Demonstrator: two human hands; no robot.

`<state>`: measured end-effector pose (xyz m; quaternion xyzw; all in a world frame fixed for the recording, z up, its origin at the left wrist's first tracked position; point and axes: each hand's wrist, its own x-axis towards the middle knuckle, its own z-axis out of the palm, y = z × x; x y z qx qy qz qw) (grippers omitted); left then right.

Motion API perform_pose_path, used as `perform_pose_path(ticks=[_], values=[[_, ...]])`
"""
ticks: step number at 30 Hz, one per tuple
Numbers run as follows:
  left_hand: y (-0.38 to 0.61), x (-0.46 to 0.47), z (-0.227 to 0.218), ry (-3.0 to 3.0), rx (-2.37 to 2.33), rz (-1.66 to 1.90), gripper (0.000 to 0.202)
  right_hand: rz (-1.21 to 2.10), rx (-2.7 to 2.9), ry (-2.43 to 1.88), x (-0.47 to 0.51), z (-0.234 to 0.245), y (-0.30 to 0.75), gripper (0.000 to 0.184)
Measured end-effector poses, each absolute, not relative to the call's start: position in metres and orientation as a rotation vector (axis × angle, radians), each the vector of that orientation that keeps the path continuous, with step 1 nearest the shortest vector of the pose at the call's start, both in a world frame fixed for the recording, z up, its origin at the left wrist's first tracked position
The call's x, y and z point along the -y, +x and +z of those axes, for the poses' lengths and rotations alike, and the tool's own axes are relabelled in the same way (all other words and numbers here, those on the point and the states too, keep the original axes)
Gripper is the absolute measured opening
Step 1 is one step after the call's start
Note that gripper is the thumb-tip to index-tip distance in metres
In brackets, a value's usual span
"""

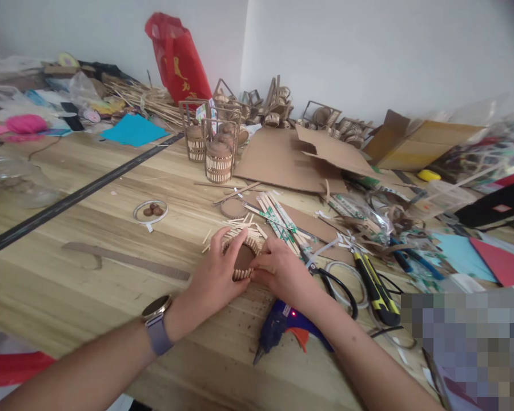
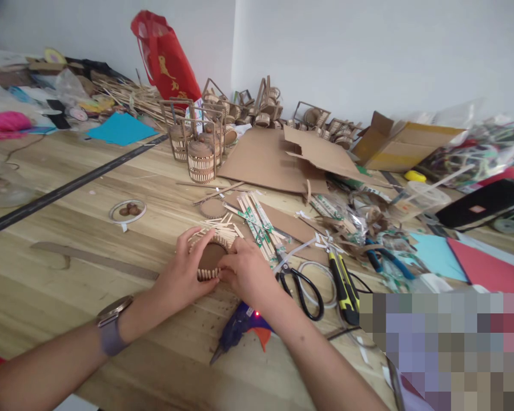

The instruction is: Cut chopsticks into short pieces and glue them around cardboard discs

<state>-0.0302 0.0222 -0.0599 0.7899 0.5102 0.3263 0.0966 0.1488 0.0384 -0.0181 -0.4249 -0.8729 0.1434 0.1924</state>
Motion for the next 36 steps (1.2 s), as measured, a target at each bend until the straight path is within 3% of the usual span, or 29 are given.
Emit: perform_pose_path(ticks=[10, 28, 32, 36], values=[[-0.029, -0.021, -0.058, 2.3, -1.521, 0.926, 0.105, 0.478, 2.396, -1.187, -0.039, -0.021, 0.15, 0.012], [-0.021, -0.016, -0.054, 2.403, -1.637, 0.929, 0.09, 0.586, 2.367, -1.349, -0.035, -0.002, 0.151, 0.014], [-0.021, -0.016, -0.054, 2.402, -1.654, 0.948, 0.091, 0.553, 2.314, -1.416, -0.024, 0.013, 0.169, 0.005], [-0.02, -0.016, -0.053, 2.393, -1.655, 0.96, 0.092, 0.617, 2.46, -1.558, -0.001, 0.024, 0.193, 0.02]])
